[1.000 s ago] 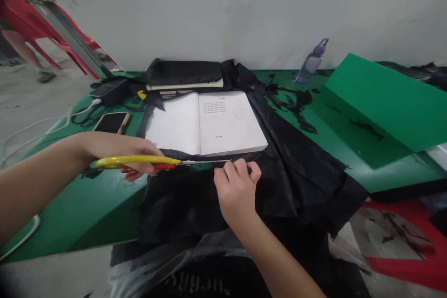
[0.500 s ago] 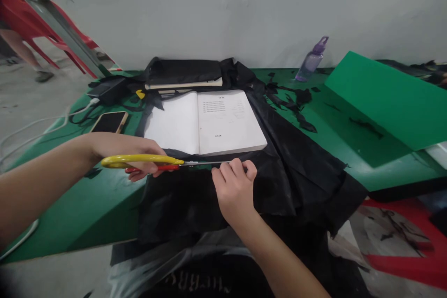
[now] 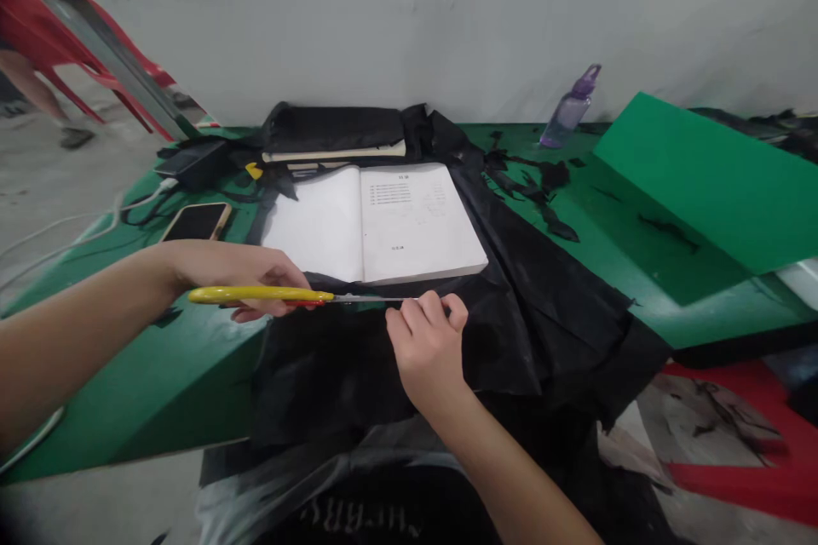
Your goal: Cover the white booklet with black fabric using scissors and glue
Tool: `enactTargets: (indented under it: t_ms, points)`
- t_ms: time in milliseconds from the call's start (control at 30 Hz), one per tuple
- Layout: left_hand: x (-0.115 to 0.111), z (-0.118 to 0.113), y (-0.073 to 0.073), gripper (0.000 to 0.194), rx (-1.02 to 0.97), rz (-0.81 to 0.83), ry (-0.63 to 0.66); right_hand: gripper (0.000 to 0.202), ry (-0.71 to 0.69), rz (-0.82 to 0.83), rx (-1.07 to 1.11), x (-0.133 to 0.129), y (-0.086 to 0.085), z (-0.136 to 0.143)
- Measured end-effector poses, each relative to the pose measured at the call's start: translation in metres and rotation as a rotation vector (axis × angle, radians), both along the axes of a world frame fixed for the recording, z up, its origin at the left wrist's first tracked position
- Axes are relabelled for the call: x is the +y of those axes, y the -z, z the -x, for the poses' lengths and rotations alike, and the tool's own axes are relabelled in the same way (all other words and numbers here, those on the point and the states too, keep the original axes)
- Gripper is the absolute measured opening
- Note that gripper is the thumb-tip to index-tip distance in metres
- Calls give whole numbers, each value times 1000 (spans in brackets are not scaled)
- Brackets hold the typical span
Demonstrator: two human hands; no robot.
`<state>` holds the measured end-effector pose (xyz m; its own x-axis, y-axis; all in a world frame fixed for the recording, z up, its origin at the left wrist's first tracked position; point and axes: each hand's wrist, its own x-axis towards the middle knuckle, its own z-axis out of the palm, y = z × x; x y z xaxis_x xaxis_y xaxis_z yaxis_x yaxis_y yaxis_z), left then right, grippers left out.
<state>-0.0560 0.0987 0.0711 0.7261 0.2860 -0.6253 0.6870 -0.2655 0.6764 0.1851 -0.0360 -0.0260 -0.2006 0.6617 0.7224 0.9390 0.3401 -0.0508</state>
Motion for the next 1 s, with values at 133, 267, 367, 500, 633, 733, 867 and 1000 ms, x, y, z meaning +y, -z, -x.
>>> enactTargets:
  t_ms: [133,267,367,500,633,733,867,1000]
  points:
    - [3,3,7,39,25,191,-83,17,-3,6,1,0,0,0]
    - [4,7,13,37,15,191,-108,18,-11,22,-2,-1,-3,0]
    - [4,8,14,37,10,180,-112,20,-13,41,-9,-2,-4,-1]
    - [3,8,15,39,4,191,-134,22,-15,62,-10,-3,-3,-2]
    - [2,8,18,41,22,198,-159,22,-18,90,-14,-5,-3,-3]
    - [1,8,19,42,34,194,-178,22,-25,107,-10,-6,-3,-3]
    - [-1,9,17,40,37,173,-173,22,-28,135,-3,-7,-1,-4]
    - [-1,10,17,35,11,169,-158,19,-39,153,6,-7,0,-6]
